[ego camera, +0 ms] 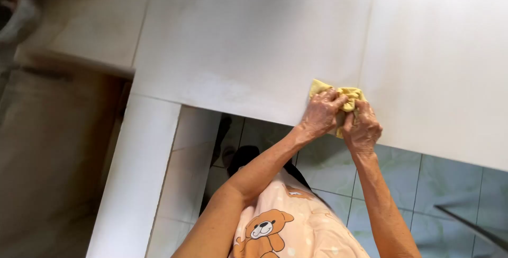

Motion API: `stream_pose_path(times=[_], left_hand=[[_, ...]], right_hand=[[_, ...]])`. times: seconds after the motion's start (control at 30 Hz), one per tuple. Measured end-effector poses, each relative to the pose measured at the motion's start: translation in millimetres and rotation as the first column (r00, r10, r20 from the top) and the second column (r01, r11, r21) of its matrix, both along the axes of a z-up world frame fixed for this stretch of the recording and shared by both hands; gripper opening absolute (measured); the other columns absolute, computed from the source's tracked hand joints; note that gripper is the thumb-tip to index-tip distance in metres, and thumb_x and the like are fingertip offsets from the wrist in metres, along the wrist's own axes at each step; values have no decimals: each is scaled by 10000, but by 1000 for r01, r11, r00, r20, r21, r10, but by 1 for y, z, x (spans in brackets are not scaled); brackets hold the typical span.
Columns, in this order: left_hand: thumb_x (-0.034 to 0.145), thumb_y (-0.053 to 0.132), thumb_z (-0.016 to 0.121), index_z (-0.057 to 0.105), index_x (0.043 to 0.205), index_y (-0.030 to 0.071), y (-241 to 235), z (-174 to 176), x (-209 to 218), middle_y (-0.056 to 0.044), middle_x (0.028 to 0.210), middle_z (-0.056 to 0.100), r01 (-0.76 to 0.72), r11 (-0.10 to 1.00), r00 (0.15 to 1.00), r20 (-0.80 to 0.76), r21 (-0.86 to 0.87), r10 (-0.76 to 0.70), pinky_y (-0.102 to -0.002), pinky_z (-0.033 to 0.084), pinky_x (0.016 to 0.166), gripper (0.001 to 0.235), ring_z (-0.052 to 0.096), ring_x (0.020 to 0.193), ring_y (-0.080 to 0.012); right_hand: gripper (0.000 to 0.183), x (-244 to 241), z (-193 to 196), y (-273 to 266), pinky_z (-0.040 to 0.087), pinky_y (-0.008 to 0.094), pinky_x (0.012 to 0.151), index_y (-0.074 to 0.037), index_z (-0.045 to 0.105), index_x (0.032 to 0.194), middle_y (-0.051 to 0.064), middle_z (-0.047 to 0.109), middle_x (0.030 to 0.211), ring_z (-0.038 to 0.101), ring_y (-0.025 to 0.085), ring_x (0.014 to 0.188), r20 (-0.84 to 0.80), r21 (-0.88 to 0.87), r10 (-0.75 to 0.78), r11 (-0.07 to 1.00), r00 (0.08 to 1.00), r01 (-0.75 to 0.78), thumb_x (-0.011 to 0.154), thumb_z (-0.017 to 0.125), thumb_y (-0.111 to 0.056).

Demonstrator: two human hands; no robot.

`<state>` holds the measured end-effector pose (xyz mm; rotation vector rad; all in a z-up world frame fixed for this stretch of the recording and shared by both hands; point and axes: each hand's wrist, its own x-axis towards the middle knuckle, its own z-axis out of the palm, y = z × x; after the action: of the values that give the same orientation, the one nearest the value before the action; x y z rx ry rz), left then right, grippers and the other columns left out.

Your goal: Cleaning and wiping down the white countertop with a yellow cloth.

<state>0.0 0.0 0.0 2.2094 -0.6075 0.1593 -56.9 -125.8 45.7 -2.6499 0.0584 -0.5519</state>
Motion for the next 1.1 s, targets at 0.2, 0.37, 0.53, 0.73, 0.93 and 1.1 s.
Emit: stream_pose_path(times=[0.2,0.37,0.53,0.73,0.93,1.1], left_hand=[[866,101,693,685,1290,112,9,-9,1,-141,1238,668,69,998,993,-95,-7,-69,-446,526,1063,424,647,1210,-314],[754,88,712,692,1242,109,88,16,5,-134,1209,657,14,993,999,-34,117,-10,-476,512,977,489,631,1199,-313],[767,75,723,687,1228,84,201,29,0,-123,1204,646,-114,978,991,-48,174,125,-477,512,919,463,632,1157,-305],[744,-40,677,716,1196,35,312,40,-16,-175,1120,646,-422,874,900,-4,241,435,-470,516,852,460,646,1011,-342],[771,-48,699,729,1208,19,378,50,-6,-154,1001,657,-675,733,726,-101,84,680,-460,548,844,443,658,904,-343],[800,20,752,723,1172,3,405,38,41,-140,992,666,-732,682,681,-65,-9,730,-455,553,855,373,665,911,-350]], right_hand=[[234,-1,-9,10,573,469,761,-67,636,1159,164,719,1067,709,381,930,-35,-22,-40,999,999,39,926,647,-53],[237,14,-12,66,564,490,677,-77,637,1150,184,712,1040,704,398,824,-59,-61,49,997,997,-53,917,681,-91],[308,44,-11,167,559,494,628,-70,621,1182,203,711,1050,700,396,766,-74,-20,246,969,967,-248,883,691,-90],[305,76,-5,290,567,462,647,-74,605,1157,156,706,1062,720,360,871,-44,27,510,860,859,-510,861,667,-35],[297,111,7,383,569,437,628,-73,606,1146,123,683,1017,713,331,814,-5,124,656,749,754,-651,858,668,-35],[315,155,4,416,563,434,602,-76,603,1145,100,671,982,705,318,777,-15,159,678,727,734,-668,843,676,-22]])
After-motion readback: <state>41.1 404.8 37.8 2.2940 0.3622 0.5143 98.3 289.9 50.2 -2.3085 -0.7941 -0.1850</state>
